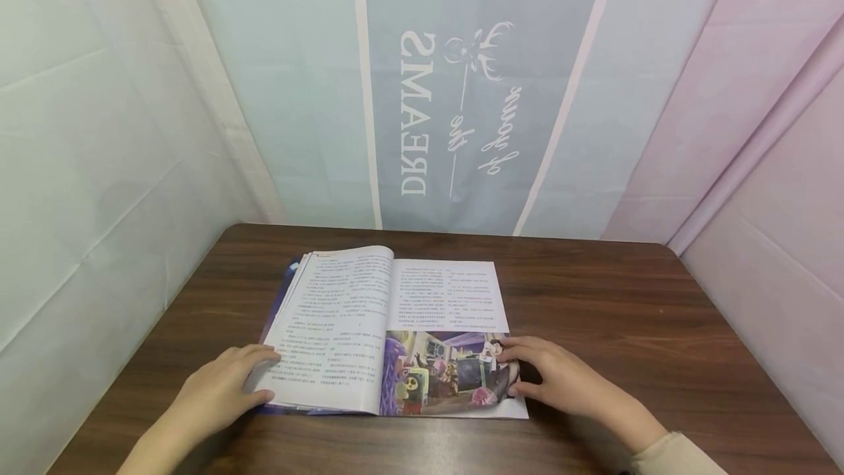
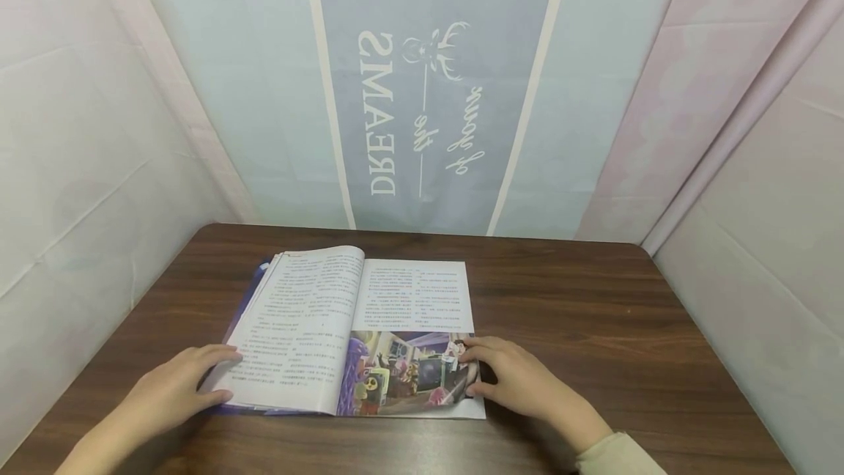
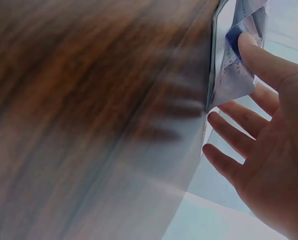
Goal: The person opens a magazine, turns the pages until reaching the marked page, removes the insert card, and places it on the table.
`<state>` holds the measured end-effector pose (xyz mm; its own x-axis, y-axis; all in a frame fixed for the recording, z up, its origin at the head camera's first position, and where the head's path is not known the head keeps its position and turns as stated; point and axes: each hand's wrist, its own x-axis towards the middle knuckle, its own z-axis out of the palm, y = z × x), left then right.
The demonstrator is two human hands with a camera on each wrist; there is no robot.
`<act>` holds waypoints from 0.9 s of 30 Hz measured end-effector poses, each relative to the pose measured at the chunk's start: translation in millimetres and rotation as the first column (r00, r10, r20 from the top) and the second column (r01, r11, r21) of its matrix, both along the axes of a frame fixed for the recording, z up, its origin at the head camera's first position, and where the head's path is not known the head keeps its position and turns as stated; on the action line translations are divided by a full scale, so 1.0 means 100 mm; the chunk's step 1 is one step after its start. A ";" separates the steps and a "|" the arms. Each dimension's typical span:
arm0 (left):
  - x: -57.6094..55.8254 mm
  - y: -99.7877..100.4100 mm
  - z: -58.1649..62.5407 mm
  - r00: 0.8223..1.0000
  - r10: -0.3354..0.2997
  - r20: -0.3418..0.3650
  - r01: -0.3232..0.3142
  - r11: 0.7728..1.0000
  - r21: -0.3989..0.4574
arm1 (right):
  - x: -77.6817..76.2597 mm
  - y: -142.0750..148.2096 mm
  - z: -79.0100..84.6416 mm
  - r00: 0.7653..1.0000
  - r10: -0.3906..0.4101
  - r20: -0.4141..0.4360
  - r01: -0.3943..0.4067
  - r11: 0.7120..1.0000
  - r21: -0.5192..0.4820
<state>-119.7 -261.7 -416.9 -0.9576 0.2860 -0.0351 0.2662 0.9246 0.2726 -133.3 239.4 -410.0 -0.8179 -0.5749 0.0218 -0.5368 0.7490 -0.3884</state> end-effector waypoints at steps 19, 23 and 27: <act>-0.02 0.59 0.18 0.980 -0.138 -0.140 0.156 0.980 0.126 | -0.08 -0.11 0.13 0.993 -0.033 -0.115 0.025 0.997 -0.072; -0.02 0.77 0.20 0.968 -0.181 -0.175 0.209 0.965 0.157 | -0.11 -0.17 0.18 0.985 -0.063 -0.160 0.050 0.995 -0.084; -0.01 0.95 0.20 0.956 -0.212 -0.202 0.251 0.949 0.192 | -0.14 -0.25 0.24 0.975 -0.104 -0.197 0.082 0.990 -0.118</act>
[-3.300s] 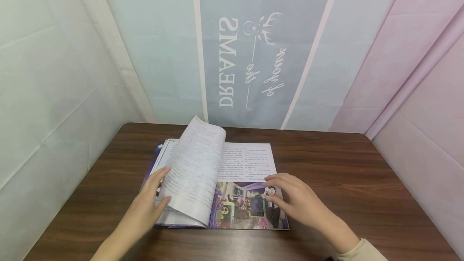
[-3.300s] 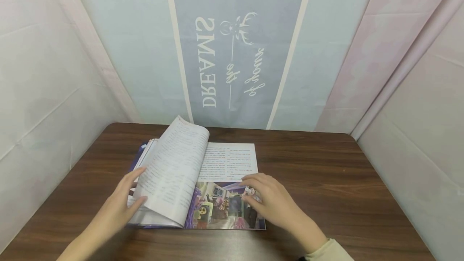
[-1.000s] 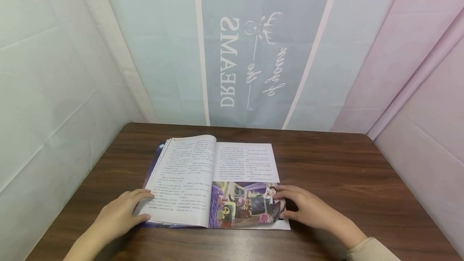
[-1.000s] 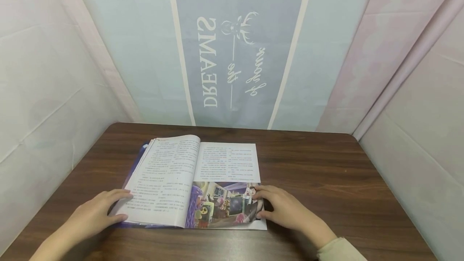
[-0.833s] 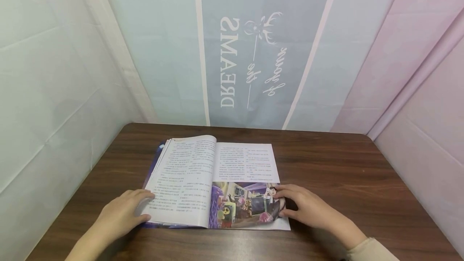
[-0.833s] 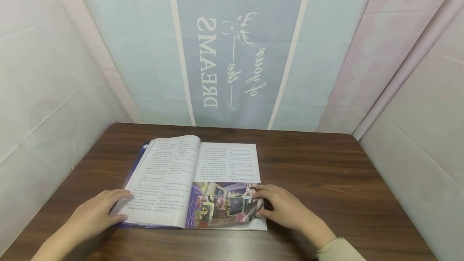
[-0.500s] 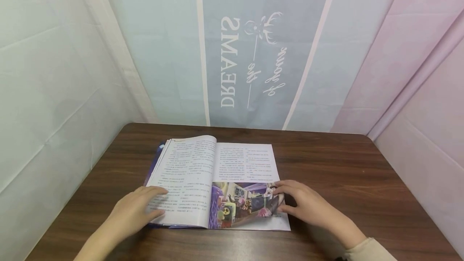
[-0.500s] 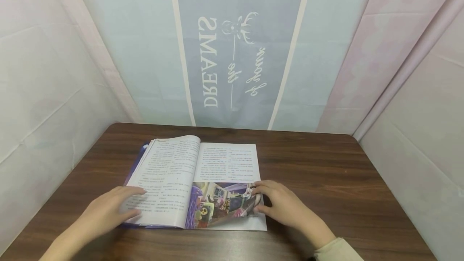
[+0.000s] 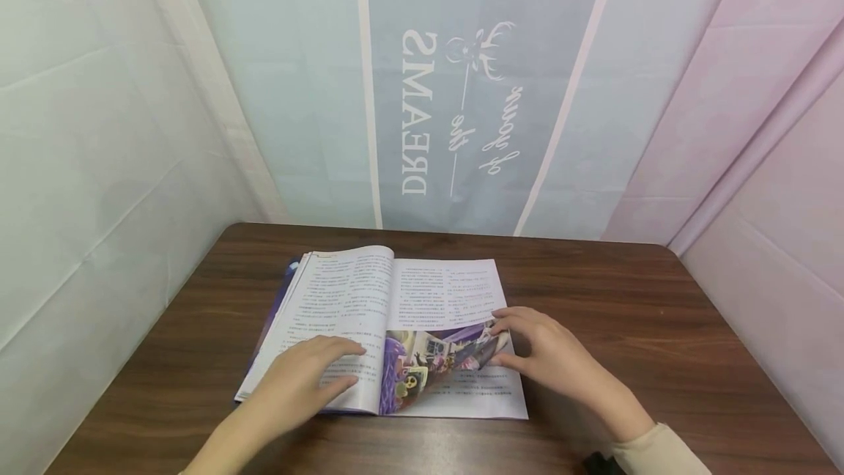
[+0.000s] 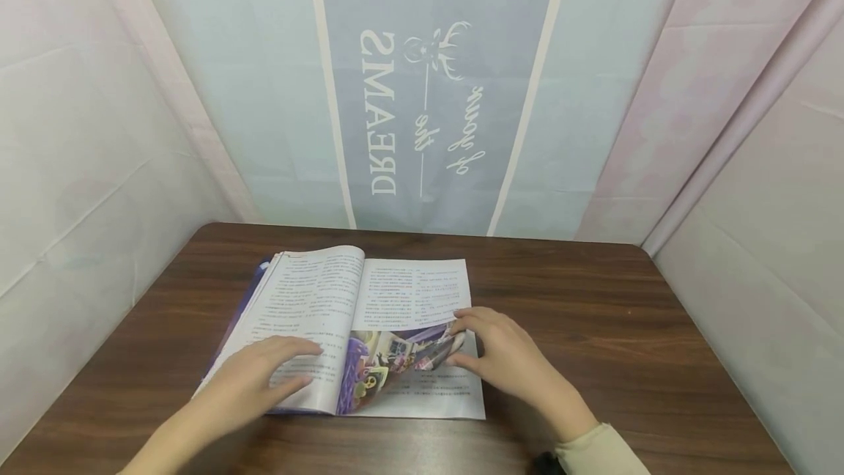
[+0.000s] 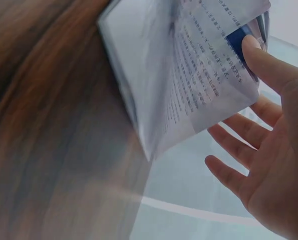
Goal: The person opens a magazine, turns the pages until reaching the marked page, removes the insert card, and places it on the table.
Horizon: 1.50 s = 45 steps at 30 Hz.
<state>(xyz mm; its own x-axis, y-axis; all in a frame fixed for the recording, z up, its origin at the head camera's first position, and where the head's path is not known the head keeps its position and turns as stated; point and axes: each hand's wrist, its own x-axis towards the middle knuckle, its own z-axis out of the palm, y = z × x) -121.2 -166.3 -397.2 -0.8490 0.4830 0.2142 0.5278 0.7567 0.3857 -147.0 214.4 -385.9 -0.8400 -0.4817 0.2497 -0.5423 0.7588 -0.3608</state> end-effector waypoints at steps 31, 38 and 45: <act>-0.12 0.81 0.29 0.966 -0.188 -0.178 0.224 0.952 0.209 | -0.06 -0.51 0.47 0.985 0.003 -0.173 -0.023 0.994 -0.111; -0.14 0.86 0.28 0.952 -0.190 -0.240 0.248 0.938 0.241 | -0.03 -0.56 0.49 0.979 0.015 -0.204 -0.037 0.994 -0.100; -0.12 0.86 0.27 0.953 -0.168 -0.251 0.230 0.941 0.247 | -0.02 -0.57 0.47 0.973 0.012 -0.231 -0.038 0.993 -0.108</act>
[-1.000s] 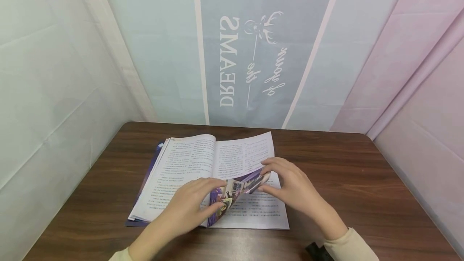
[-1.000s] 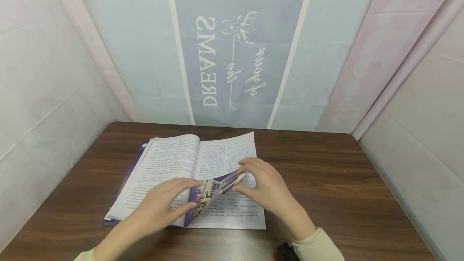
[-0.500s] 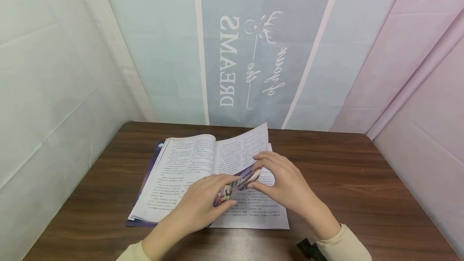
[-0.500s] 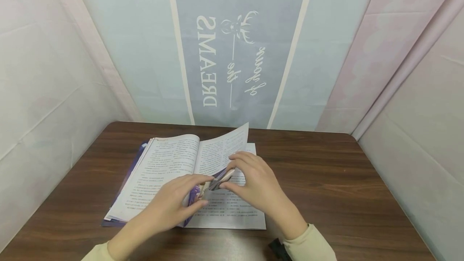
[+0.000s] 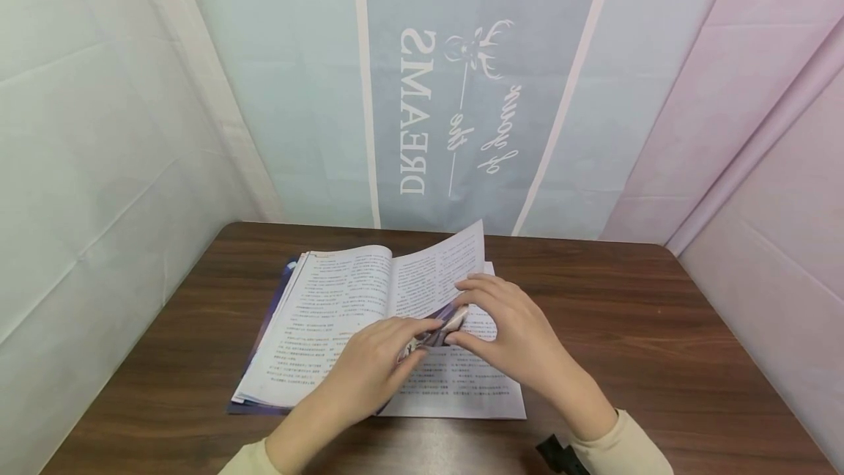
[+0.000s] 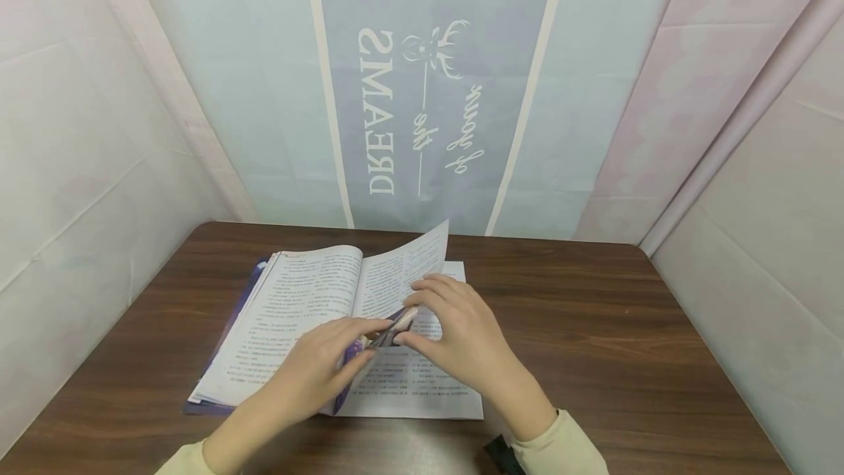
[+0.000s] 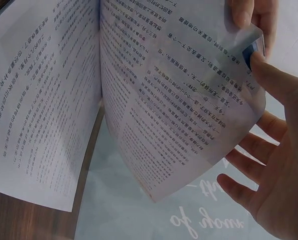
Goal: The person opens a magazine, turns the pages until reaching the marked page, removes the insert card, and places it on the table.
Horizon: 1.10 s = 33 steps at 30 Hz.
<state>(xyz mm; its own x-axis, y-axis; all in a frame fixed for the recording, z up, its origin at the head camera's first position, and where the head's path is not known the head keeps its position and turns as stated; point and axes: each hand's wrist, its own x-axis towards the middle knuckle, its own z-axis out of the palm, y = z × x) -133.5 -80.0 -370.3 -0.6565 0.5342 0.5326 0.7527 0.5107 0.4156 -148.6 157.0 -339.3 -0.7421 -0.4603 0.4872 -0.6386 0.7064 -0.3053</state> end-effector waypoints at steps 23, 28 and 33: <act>0.04 -0.41 -0.16 0.947 0.302 0.108 -0.299 0.953 -0.044 | 0.14 0.27 -0.16 0.998 -0.066 0.008 0.066 0.997 -0.050; 0.07 -0.55 -0.18 0.922 0.352 0.163 -0.343 0.936 -0.084 | 0.15 0.36 -0.23 0.997 -0.077 0.024 0.078 0.997 -0.020; 0.08 -0.68 -0.21 0.905 0.386 0.179 -0.372 0.922 -0.109 | 0.15 0.43 -0.29 0.995 -0.091 0.041 0.090 0.996 0.022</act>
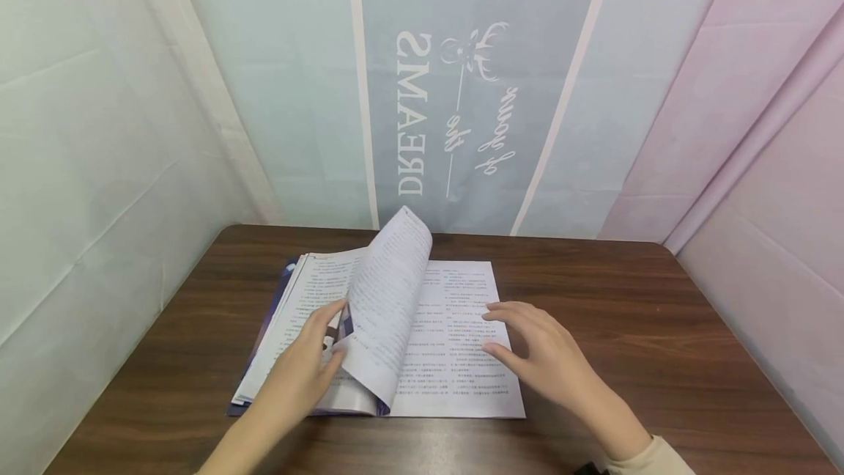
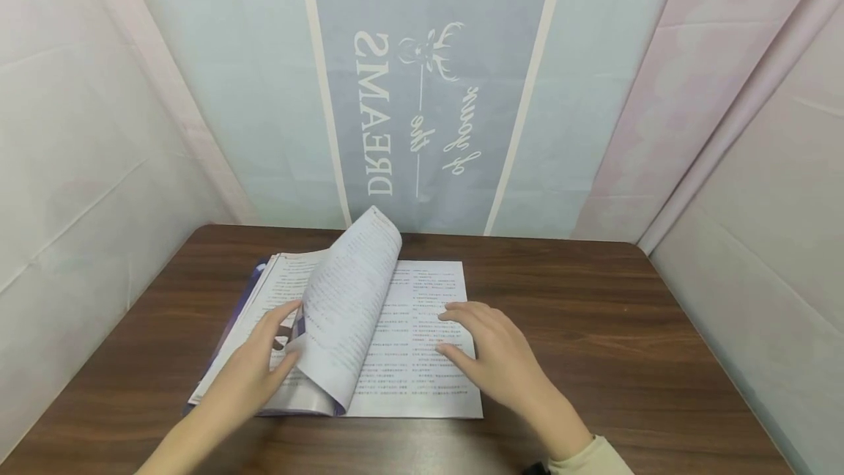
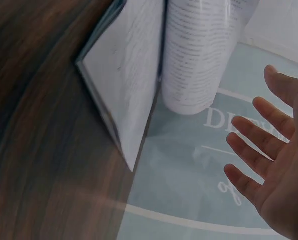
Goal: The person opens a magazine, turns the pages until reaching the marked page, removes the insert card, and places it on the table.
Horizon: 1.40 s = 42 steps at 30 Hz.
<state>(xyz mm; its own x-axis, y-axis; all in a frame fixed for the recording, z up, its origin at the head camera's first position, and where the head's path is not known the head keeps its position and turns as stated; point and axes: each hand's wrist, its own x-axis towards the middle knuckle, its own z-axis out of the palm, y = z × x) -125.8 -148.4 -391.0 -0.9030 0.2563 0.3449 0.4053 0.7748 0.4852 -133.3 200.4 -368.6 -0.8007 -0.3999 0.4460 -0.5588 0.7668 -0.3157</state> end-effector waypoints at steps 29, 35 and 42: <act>0.08 -0.69 -0.21 0.980 0.051 0.194 -0.037 0.997 -0.073 | 0.04 0.35 -0.33 0.946 0.065 0.317 -0.125 0.977 0.171; 0.08 -0.76 -0.26 0.977 0.048 0.207 -0.031 0.996 -0.087 | 0.05 0.39 -0.38 0.938 0.085 0.336 -0.145 0.977 0.159; 0.08 -0.82 -0.30 0.966 0.038 0.254 -0.013 0.995 -0.100 | 0.05 0.42 -0.39 0.909 0.069 0.412 -0.149 0.975 0.165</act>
<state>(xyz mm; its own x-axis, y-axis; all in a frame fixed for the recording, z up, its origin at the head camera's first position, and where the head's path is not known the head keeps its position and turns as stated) -118.0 -230.6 -421.0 -0.9645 0.2529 0.0765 0.2571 0.8314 0.4926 -128.0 242.0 -408.0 -0.8421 -0.5392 0.0038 -0.4987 0.7760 -0.3862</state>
